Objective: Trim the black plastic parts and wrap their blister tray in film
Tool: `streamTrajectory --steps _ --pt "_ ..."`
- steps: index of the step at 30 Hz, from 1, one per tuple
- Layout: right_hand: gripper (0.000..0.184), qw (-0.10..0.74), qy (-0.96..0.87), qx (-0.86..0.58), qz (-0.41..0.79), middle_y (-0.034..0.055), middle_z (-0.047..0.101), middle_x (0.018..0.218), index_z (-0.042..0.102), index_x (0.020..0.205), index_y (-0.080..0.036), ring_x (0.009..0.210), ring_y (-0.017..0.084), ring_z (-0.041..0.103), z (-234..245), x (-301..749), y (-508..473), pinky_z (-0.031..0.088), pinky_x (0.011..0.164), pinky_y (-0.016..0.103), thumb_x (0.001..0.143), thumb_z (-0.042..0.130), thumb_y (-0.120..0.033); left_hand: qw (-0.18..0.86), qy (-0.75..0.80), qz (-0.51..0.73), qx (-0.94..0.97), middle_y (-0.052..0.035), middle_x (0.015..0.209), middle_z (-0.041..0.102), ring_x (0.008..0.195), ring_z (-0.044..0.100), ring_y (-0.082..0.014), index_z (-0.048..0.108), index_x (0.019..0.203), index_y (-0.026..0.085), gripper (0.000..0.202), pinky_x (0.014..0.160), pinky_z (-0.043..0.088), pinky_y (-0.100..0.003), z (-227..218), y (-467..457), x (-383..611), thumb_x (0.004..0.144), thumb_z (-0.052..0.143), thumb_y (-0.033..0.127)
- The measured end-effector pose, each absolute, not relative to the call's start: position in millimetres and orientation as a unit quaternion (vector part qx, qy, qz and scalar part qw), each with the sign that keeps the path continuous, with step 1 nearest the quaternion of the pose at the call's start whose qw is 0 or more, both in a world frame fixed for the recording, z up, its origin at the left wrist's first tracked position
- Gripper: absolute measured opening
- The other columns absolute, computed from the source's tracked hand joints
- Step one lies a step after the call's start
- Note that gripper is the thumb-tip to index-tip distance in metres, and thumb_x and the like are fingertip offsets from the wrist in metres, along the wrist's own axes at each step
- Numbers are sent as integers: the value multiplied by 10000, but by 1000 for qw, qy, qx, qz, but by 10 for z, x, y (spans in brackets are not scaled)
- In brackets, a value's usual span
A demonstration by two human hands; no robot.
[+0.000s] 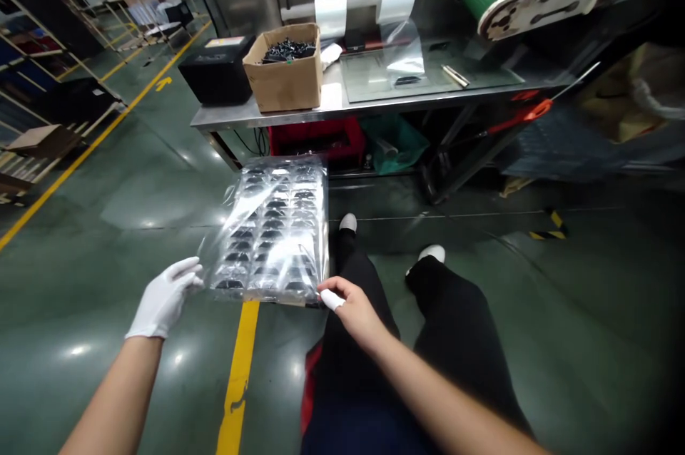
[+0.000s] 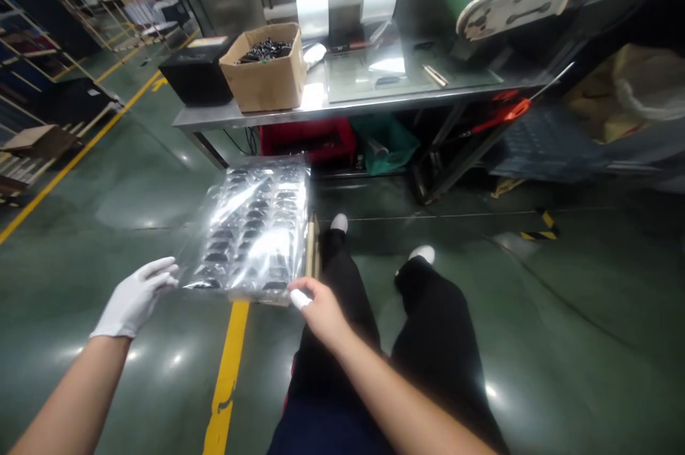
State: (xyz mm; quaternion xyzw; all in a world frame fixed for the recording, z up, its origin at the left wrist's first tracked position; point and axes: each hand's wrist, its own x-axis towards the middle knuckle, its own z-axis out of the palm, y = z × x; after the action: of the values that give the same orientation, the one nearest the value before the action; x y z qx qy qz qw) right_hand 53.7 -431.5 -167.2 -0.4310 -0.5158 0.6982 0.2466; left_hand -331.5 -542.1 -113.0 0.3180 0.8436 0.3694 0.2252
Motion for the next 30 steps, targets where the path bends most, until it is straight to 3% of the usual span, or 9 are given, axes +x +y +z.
streamTrajectory --steps 5,11,14,20,23,30 --pt "269 232 -525 -467 672 40 734 952 712 1024 -213 930 239 661 -2147 519 -4391 515 871 371 782 707 -330 240 874 298 298 -124 1220 747 966 745 -247 632 1371 171 483 1081 543 -500 -1597 -5460 -3332 889 638 165" --pt "185 210 -554 -465 657 49 729 1010 728 959 -193 965 222 647 -2371 515 -4392 490 949 407 792 682 -256 210 887 265 314 -90 1288 738 1168 703 -317 660 1377 263 592 1182 455 -480 -1773 -5458 -3378 787 619 231" --pt "173 196 -557 -468 657 47 731 1001 729 944 -199 964 223 650 -2408 499 -4413 495 947 407 788 669 -244 228 881 281 305 -100 1297 734 1127 722 -306 625 1422 236 662 1126 513 -449 -1805 -5491 -3382 760 614 247" --pt "187 182 -539 -479 669 16 730 839 711 897 -222 819 214 669 -2362 435 -4430 517 774 331 742 609 -242 276 863 324 272 -156 1243 747 1082 730 -307 609 1429 155 812 930 622 -395 -1827 -5482 -3434 620 646 221" --pt "184 186 -536 -480 669 20 738 851 710 886 -222 831 217 676 -2331 418 -4416 515 766 323 728 619 -243 288 854 343 264 -170 1248 738 975 745 -287 599 1430 135 837 832 638 -367 -1838 -5450 -3493 600 643 231" --pt "184 188 -544 -475 666 32 753 909 732 895 -220 869 229 676 -2272 391 -4348 509 797 329 740 643 -264 291 844 369 257 -140 1230 748 982 735 -287 623 1396 152 798 843 634 -367 -1791 -5341 -3630 603 642 238"
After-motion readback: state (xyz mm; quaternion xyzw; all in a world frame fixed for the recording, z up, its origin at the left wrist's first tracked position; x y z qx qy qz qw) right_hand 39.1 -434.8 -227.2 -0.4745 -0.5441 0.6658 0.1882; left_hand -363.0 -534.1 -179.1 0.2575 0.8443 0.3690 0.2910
